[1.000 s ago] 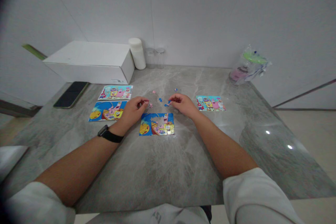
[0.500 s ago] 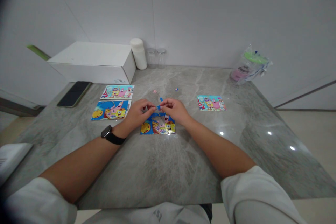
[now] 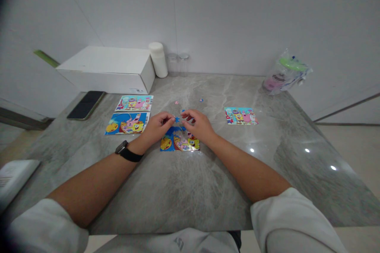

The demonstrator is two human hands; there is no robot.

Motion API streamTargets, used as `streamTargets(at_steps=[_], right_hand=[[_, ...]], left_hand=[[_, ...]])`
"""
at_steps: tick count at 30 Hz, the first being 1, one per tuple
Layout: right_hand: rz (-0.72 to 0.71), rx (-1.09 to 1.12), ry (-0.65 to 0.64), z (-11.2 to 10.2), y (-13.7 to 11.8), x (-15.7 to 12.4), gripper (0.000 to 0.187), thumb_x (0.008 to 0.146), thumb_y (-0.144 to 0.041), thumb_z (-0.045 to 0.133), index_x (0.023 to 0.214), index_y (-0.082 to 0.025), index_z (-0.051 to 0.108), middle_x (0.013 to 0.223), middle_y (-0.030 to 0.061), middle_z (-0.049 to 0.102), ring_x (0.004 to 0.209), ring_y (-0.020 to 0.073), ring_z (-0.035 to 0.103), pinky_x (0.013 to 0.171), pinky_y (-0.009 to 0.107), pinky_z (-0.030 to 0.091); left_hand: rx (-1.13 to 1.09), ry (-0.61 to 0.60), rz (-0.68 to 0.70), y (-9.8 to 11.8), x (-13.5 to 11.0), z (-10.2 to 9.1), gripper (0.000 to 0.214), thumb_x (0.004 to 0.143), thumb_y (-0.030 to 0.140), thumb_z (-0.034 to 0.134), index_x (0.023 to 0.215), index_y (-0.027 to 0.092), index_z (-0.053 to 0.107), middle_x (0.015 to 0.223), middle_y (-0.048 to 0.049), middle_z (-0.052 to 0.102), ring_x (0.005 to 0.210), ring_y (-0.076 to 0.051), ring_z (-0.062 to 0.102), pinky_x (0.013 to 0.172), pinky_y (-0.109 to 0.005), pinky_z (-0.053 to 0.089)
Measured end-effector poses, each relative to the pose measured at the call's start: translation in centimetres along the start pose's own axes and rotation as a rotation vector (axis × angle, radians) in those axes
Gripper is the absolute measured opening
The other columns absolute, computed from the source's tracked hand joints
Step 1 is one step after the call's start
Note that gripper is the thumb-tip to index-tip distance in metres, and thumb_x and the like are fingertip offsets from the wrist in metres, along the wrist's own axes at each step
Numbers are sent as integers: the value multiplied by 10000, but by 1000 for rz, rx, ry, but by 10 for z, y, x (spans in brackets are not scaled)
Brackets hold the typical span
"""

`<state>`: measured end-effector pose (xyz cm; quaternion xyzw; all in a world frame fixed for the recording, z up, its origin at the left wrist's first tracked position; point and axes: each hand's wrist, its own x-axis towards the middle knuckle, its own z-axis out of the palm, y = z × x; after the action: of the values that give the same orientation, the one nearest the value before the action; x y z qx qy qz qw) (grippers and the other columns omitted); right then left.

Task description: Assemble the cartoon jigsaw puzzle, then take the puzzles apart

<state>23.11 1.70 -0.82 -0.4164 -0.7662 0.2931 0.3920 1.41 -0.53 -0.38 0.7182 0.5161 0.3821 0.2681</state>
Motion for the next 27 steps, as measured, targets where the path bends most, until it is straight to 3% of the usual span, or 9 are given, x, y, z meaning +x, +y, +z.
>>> streamTargets(at_steps=[8, 16, 22, 27], right_hand=[[-224, -176, -17, -3, -3, -1, 99, 914, -237, 719, 1011, -226, 724, 968, 54, 720, 933, 219, 674, 846, 355, 541], [-229, -209, -38, -6, 0, 0, 108, 924, -249, 711, 1029, -235, 732, 993, 58, 726, 967, 233, 674, 899, 380, 533], [-243, -277, -165, -6, 0, -1, 134, 915, -225, 718, 1044, -246, 748, 1088, 80, 721, 1053, 252, 666, 973, 414, 520], [-280, -360, -267, -3, 0, -3, 130, 925, -240, 740, 1054, -243, 757, 1113, 78, 728, 1085, 256, 655, 999, 421, 488]], left_hand=[[-3, -37, 45, 1, -1, 1, 272, 983, 393, 577, 826, 196, 681, 754, 1, 622, 721, -161, 560, 685, -303, 422], [19, -38, 38, -2, 1, -2, 287, 1004, 401, 540, 872, 203, 700, 808, -17, 673, 780, -181, 605, 725, -313, 449], [38, 107, -16, -9, 4, -9, 276, 1018, 392, 529, 894, 205, 690, 833, -23, 682, 793, -186, 600, 739, -317, 460], [22, 109, -29, -9, 4, -8, 271, 1023, 380, 534, 880, 201, 679, 809, -15, 661, 773, -179, 592, 719, -312, 453]])
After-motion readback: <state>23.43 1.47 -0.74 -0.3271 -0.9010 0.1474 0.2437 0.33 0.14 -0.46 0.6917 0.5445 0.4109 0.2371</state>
